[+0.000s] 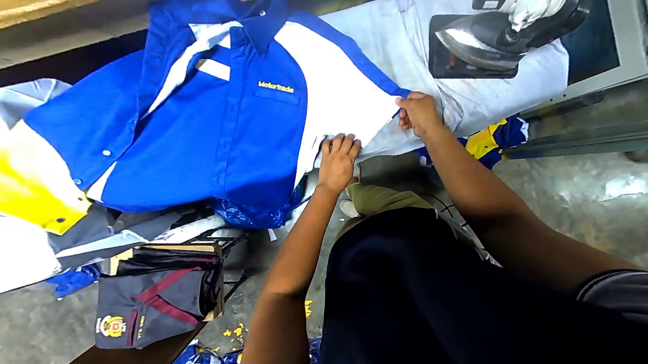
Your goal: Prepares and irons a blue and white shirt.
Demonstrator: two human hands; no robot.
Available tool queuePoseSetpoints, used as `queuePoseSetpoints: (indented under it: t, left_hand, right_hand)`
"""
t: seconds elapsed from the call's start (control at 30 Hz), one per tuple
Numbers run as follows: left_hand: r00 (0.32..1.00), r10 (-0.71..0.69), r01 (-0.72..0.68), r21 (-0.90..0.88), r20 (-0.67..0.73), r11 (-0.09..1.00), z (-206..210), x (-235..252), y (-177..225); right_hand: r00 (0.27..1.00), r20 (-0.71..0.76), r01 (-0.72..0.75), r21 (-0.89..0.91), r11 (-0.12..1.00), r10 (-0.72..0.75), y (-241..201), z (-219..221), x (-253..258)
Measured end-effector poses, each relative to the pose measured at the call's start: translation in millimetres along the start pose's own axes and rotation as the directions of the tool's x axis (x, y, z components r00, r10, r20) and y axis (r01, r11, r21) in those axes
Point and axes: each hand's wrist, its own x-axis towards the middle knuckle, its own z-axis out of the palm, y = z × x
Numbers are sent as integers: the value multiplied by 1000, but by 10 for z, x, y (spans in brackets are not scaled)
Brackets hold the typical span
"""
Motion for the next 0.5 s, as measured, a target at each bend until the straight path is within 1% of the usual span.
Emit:
queuePoseSetpoints:
  t: [0.03, 0.07, 0.1, 0.13, 0.2, 0.23, 0.27, 0.3, 0.33, 0.37, 0.4, 0.43, 0.47, 0.5]
  left_hand:
    - [1000, 10, -10, 7, 9, 1000, -5, 8, -1]
    - [1000, 14, -14, 9, 25, 1000, -17, 20, -1]
    - [999, 17, -17, 4, 40, 1000, -33, 29, 0]
    - [998, 17, -16, -18, 64, 1000, -56, 43, 2]
    - [995, 8, -2, -57, 102, 998, -80, 88, -7]
    - [994, 7, 1, -72, 110, 997, -84, 111, -11]
    - [994, 8, 2, -84, 113, 996, -91, 138, -14]
    - [994, 11, -1, -95, 109, 995, -96, 165, -18]
    - [995, 17, -6, -104, 102, 995, -95, 190, -21]
    - [995, 23, -13, -108, 95, 994, -93, 212, -22]
    - [995, 29, -19, -111, 94, 994, -96, 231, -16]
    - [994, 32, -20, -114, 100, 993, -112, 252, -11]
    - [993, 31, -18, -114, 113, 993, -128, 269, -10]
    - [992, 31, -17, -111, 124, 994, -141, 277, -11]
  right_hand:
    - [999, -5, 40, -185, 982, -42, 1, -13, 1]
    - [998, 3, 66, -379, 923, -71, -28, -39, -14]
    - [996, 6, 74, -527, 847, -84, -76, -61, -55]
    - [996, 4, 70, -636, 769, -88, -125, -79, -103]
    - [992, -18, 66, -761, 646, -123, -215, -97, -176]
    - [982, -19, 102, -786, 610, -189, -234, -93, -196]
    - [956, 7, 183, -792, 583, -292, -232, -80, -196]
    - [909, 58, 297, -785, 543, -414, -219, -50, -197]
    - [836, 129, 425, -766, 482, -533, -187, 2, -189]
    - [756, 215, 544, -732, 410, -619, -139, 70, -156]
    - [679, 302, 636, -698, 329, -669, -76, 140, -97]
    - [615, 385, 694, -678, 242, -688, -14, 195, -5]
    - [587, 447, 718, -672, 180, -675, 43, 223, 108]
    - [594, 476, 713, -684, 151, -648, 109, 219, 234]
